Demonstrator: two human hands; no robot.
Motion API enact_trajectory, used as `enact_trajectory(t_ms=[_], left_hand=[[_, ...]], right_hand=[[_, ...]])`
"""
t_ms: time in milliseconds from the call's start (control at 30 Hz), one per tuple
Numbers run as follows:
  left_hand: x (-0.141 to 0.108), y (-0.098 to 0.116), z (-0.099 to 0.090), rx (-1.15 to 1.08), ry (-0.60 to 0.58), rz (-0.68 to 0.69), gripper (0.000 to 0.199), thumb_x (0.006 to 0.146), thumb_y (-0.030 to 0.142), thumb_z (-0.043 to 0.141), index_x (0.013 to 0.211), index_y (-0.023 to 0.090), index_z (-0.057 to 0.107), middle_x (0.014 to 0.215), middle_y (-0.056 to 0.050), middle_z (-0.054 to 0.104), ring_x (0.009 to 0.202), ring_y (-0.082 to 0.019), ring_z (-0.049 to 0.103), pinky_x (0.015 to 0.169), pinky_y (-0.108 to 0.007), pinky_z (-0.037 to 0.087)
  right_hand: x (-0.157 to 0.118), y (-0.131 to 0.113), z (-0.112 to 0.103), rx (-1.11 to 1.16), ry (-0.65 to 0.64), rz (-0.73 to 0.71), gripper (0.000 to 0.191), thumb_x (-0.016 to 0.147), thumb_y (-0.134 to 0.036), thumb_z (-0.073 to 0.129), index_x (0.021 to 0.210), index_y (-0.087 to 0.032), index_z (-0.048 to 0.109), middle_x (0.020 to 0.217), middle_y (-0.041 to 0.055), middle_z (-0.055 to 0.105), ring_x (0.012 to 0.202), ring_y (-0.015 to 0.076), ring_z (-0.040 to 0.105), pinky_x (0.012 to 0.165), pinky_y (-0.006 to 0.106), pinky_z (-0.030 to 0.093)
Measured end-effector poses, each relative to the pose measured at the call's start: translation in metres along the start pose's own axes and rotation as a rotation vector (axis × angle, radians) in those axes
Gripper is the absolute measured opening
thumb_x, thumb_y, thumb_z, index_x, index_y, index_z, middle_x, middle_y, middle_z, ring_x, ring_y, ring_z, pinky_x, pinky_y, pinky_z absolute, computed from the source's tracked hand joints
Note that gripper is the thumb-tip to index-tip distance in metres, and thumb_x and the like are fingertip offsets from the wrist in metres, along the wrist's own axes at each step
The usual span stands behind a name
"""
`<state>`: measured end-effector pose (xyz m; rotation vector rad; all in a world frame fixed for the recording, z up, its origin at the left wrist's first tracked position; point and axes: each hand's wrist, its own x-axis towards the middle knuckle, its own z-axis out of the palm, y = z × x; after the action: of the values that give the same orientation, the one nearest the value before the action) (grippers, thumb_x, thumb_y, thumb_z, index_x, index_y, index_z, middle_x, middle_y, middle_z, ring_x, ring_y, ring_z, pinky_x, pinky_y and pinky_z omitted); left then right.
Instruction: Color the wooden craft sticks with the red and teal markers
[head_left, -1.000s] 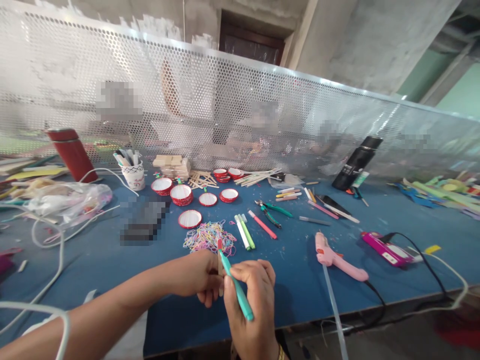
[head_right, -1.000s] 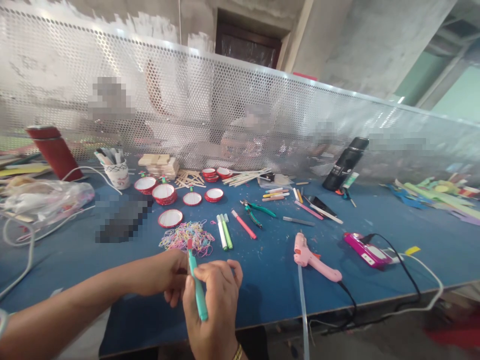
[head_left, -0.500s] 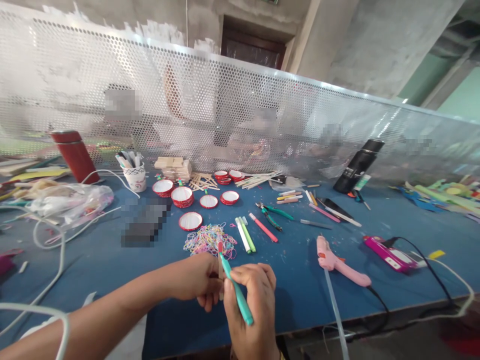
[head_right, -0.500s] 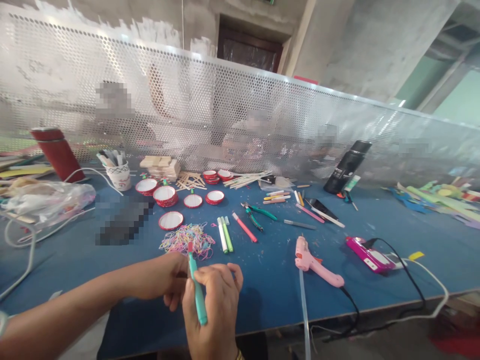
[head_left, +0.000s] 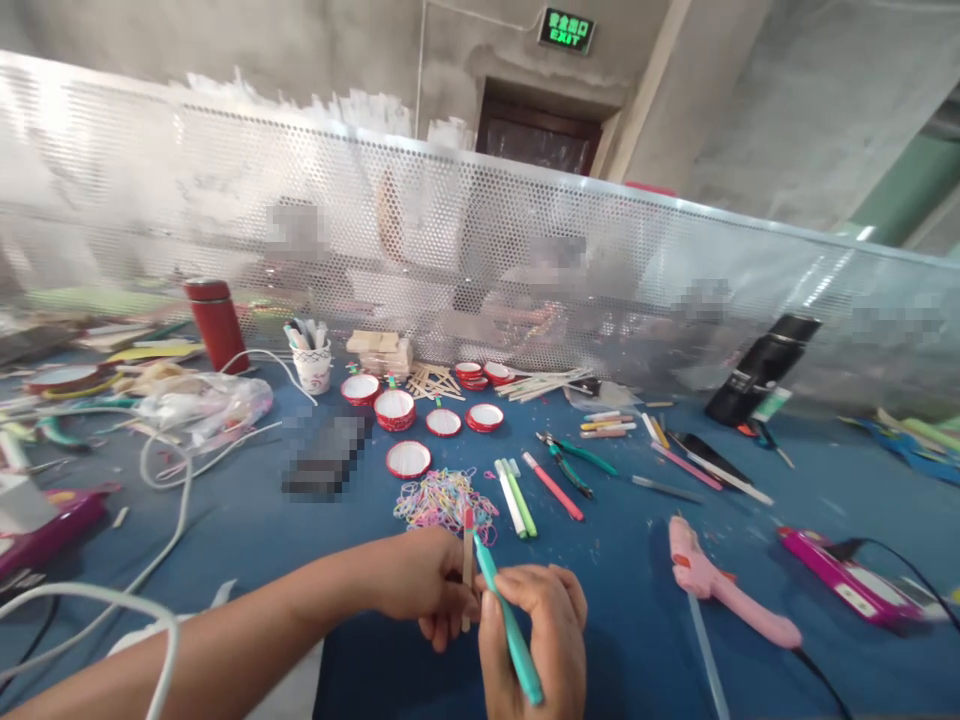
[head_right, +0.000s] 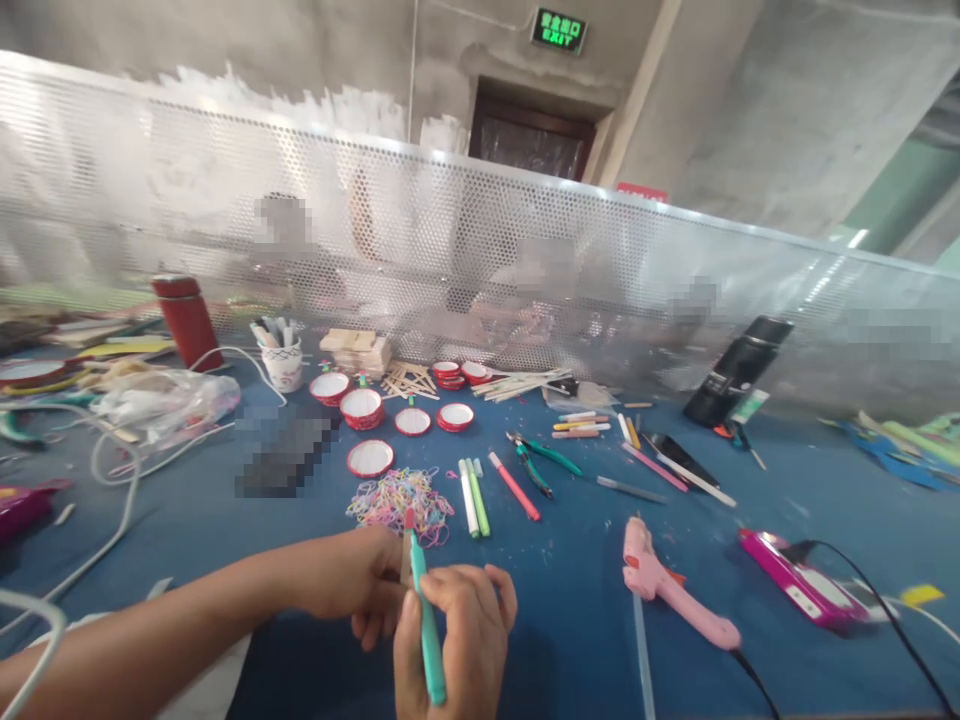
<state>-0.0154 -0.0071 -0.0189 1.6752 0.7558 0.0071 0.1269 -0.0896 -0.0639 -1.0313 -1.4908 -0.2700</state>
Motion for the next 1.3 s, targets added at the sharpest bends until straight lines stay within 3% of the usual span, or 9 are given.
enact_trajectory(t_ms=[233, 433, 567, 1000, 1100, 1233, 1300], left_hand=[[-0.002, 0.003, 0.004, 0.022, 0.016, -0.029, 0.018, 0.077, 0.010, 0.050, 0.063, 0.017, 0.059, 0.056, 0.002, 0.059, 0.046, -0.008, 0.057, 0.050, -0.018, 0.048], [-0.003, 0.002, 0.004, -0.007, 0.016, 0.012, 0.016, 0.080, 0.020, 0.054, 0.064, 0.017, 0.058, 0.056, 0.002, 0.058, 0.046, -0.008, 0.057, 0.047, -0.017, 0.047], [-0.005, 0.006, 0.004, 0.018, 0.026, -0.002, 0.019, 0.081, 0.017, 0.052, 0.063, 0.016, 0.056, 0.057, 0.002, 0.058, 0.045, -0.007, 0.056, 0.047, -0.016, 0.047], [-0.004, 0.007, 0.005, -0.030, 0.042, -0.040, 0.018, 0.079, 0.018, 0.056, 0.061, 0.016, 0.057, 0.057, 0.002, 0.058, 0.046, -0.008, 0.057, 0.049, -0.018, 0.046], [-0.004, 0.010, 0.005, -0.022, 0.057, -0.042, 0.018, 0.079, 0.021, 0.057, 0.062, 0.016, 0.058, 0.058, 0.002, 0.059, 0.047, -0.008, 0.057, 0.048, -0.018, 0.046], [-0.003, 0.009, 0.003, -0.021, 0.055, -0.007, 0.013, 0.081, 0.025, 0.057, 0.073, 0.016, 0.059, 0.063, 0.002, 0.060, 0.049, -0.008, 0.058, 0.047, -0.017, 0.046], [-0.003, 0.008, 0.003, -0.013, 0.056, -0.009, 0.011, 0.081, 0.023, 0.056, 0.073, 0.016, 0.059, 0.063, 0.002, 0.060, 0.049, -0.008, 0.059, 0.047, -0.017, 0.046]], right_hand=[[-0.003, 0.006, 0.003, -0.012, -0.040, -0.026, 0.009, 0.090, -0.023, 0.056, 0.094, -0.021, 0.063, 0.079, 0.0018, 0.069, 0.074, 0.0177, 0.065, 0.087, 0.040, 0.038], [-0.006, 0.007, 0.003, -0.021, -0.028, 0.024, 0.014, 0.094, -0.027, 0.052, 0.098, -0.023, 0.065, 0.080, 0.0014, 0.070, 0.075, 0.0182, 0.065, 0.090, 0.042, 0.037], [-0.009, 0.010, 0.003, -0.021, -0.047, 0.043, 0.016, 0.095, -0.031, 0.051, 0.096, -0.022, 0.064, 0.079, 0.0024, 0.070, 0.075, 0.0191, 0.064, 0.091, 0.043, 0.035], [-0.003, 0.004, -0.001, 0.022, -0.045, 0.112, 0.015, 0.094, -0.031, 0.052, 0.096, -0.022, 0.064, 0.081, 0.0032, 0.069, 0.078, 0.0200, 0.062, 0.091, 0.042, 0.035], [0.000, 0.004, -0.008, 0.061, -0.069, 0.098, 0.018, 0.096, -0.029, 0.048, 0.103, -0.021, 0.062, 0.081, 0.0028, 0.067, 0.078, 0.0187, 0.062, 0.092, 0.042, 0.034], [0.003, 0.002, -0.015, 0.065, -0.155, 0.014, 0.032, 0.099, -0.031, 0.038, 0.121, -0.019, 0.058, 0.078, 0.0029, 0.062, 0.074, 0.0167, 0.058, 0.078, 0.037, 0.038], [0.002, 0.000, -0.016, 0.053, -0.141, 0.092, 0.031, 0.096, -0.022, 0.041, 0.124, -0.018, 0.056, 0.083, 0.0040, 0.062, 0.077, 0.0166, 0.058, 0.080, 0.037, 0.040]])
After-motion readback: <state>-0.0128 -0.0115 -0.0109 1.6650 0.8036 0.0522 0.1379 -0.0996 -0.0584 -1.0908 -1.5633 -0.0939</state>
